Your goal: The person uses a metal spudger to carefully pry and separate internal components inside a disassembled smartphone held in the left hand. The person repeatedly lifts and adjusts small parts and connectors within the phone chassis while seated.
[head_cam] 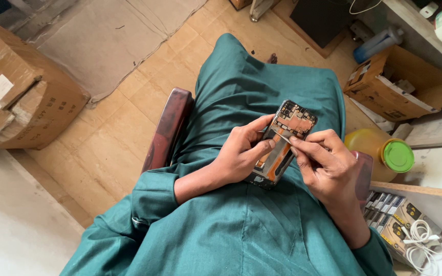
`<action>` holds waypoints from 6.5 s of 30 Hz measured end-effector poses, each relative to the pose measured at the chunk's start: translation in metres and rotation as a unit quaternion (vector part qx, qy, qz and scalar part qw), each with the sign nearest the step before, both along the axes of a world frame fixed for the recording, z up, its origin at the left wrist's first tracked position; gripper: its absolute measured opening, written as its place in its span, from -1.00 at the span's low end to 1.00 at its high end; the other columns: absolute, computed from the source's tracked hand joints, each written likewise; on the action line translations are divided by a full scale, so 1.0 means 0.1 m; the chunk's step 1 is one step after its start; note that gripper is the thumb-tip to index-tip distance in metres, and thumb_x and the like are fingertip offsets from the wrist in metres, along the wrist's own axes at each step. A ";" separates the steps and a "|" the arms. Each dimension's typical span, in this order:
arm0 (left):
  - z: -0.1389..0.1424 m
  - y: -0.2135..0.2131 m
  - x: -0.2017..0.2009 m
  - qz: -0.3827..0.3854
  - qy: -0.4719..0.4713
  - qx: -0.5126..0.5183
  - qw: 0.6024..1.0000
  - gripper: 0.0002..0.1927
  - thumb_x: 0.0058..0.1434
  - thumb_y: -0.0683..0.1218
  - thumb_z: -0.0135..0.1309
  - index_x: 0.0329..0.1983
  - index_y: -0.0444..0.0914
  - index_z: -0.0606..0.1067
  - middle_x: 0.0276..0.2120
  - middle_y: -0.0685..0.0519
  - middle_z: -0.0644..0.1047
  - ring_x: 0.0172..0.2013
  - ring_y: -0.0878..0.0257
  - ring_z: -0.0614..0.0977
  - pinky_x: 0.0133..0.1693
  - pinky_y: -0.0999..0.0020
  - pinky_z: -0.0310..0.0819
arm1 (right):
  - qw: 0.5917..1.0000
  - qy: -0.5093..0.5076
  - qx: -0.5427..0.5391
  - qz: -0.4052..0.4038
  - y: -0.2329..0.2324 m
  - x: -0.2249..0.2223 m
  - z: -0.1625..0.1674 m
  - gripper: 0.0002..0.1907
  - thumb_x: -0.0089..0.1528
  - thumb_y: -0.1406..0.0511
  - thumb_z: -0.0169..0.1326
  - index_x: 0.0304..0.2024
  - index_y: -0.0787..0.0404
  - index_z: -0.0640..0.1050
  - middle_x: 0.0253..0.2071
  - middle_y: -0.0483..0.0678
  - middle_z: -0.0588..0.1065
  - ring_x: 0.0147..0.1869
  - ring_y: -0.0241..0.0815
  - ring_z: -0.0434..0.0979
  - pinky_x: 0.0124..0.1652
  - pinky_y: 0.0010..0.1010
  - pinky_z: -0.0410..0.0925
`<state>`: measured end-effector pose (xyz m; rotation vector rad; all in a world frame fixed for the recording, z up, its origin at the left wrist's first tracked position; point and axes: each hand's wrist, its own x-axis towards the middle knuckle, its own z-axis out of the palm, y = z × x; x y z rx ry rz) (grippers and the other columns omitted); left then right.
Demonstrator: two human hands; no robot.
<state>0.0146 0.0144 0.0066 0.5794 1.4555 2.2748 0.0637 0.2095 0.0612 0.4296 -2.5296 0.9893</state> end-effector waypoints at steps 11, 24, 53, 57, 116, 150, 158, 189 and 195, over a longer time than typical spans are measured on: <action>-0.02 0.02 -0.03 -0.002 -0.007 0.014 1.000 -0.47 0.42 -0.30 -0.06 0.46 -0.40 0.24 0.02 0.02 0.58 -0.04 0.40 0.60 0.02 0.43 0.54 | 0.999 0.013 -0.019 -0.026 -0.04 0.02 -0.02 -0.78 0.23 0.47 0.28 -0.07 0.19 0.68 -0.24 -0.11 0.48 -0.39 -0.41 0.43 -0.38 -0.56 0.29; -0.06 0.02 -0.03 -0.009 -0.005 0.032 0.999 -0.46 0.43 -0.30 -0.05 0.47 -0.41 0.22 0.05 0.03 0.57 -0.01 0.41 0.58 0.04 0.44 0.53 | 0.995 0.093 0.017 -0.024 0.01 0.05 -0.01 -0.78 0.24 0.48 0.30 -0.08 0.18 0.67 -0.17 -0.11 0.52 -0.41 -0.41 0.43 -0.39 -0.58 0.30; -0.02 0.02 -0.01 -0.003 0.016 -0.013 1.000 -0.48 0.41 -0.31 -0.05 0.43 -0.43 0.26 -0.06 0.03 0.59 -0.09 0.43 0.57 -0.03 0.45 0.53 | 0.999 -0.017 -0.035 -0.020 -0.01 0.02 0.04 -0.82 0.20 0.47 0.28 -0.14 0.20 0.68 -0.25 -0.13 0.50 -0.33 -0.36 0.48 -0.33 -0.56 0.32; 0.01 0.02 0.00 -0.005 0.025 -0.020 0.999 -0.49 0.41 -0.30 -0.05 0.43 -0.42 0.26 -0.07 0.03 0.59 -0.10 0.44 0.57 -0.04 0.45 0.53 | 0.998 -0.031 -0.038 -0.039 -0.03 0.03 0.05 -0.83 0.20 0.47 0.28 -0.15 0.21 0.68 -0.26 -0.14 0.51 -0.34 -0.38 0.48 -0.34 -0.55 0.32; 0.10 -0.01 0.00 0.003 0.041 -0.049 0.998 -0.53 0.42 -0.28 -0.03 0.39 -0.41 0.30 -0.14 0.04 0.61 -0.15 0.47 0.56 -0.09 0.47 0.54 | 0.999 0.022 -0.002 -0.042 -0.09 0.08 0.03 -0.80 0.23 0.48 0.29 -0.11 0.19 0.67 -0.20 -0.10 0.49 -0.31 -0.33 0.51 -0.32 -0.52 0.36; 0.10 0.06 -0.04 0.000 -0.003 -0.034 0.999 -0.69 0.48 -0.11 0.02 0.17 -0.40 0.46 -0.19 0.10 0.62 -0.19 0.51 0.57 -0.16 0.51 0.53 | 0.988 0.084 0.083 -0.097 -0.10 0.15 -0.03 -0.77 0.23 0.43 0.33 -0.07 0.13 0.66 -0.14 -0.07 0.50 -0.10 -0.11 0.53 -0.12 -0.35 0.38; 0.12 0.04 -0.03 0.012 0.020 -0.080 0.997 -0.71 0.47 -0.09 0.02 0.07 -0.42 0.53 -0.29 0.12 0.63 -0.27 0.55 0.52 -0.25 0.52 0.51 | 0.985 0.099 0.083 -0.113 -0.11 0.16 -0.06 -0.77 0.22 0.41 0.37 -0.08 0.13 0.67 -0.16 -0.07 0.48 -0.14 -0.12 0.50 -0.15 -0.34 0.35; 0.17 -0.01 -0.03 0.019 0.041 -0.090 0.995 -0.66 0.45 -0.07 0.03 0.14 -0.42 0.50 -0.24 0.11 0.63 -0.22 0.53 0.52 -0.19 0.52 0.51 | 0.991 0.078 0.052 -0.095 -0.13 0.18 -0.01 -0.81 0.33 0.42 0.29 -0.01 0.18 0.65 -0.20 -0.06 0.52 -0.28 -0.23 0.52 -0.27 -0.45 0.37; 0.16 -0.01 -0.03 0.020 0.047 -0.085 0.995 -0.67 0.43 -0.13 0.02 0.16 -0.43 0.48 -0.22 0.08 0.63 -0.21 0.53 0.52 -0.16 0.50 0.52 | 0.994 0.057 0.065 -0.073 -0.10 0.18 0.06 -0.72 0.27 0.43 0.31 0.03 0.15 0.67 -0.23 -0.08 0.52 -0.32 -0.27 0.49 -0.28 -0.45 0.34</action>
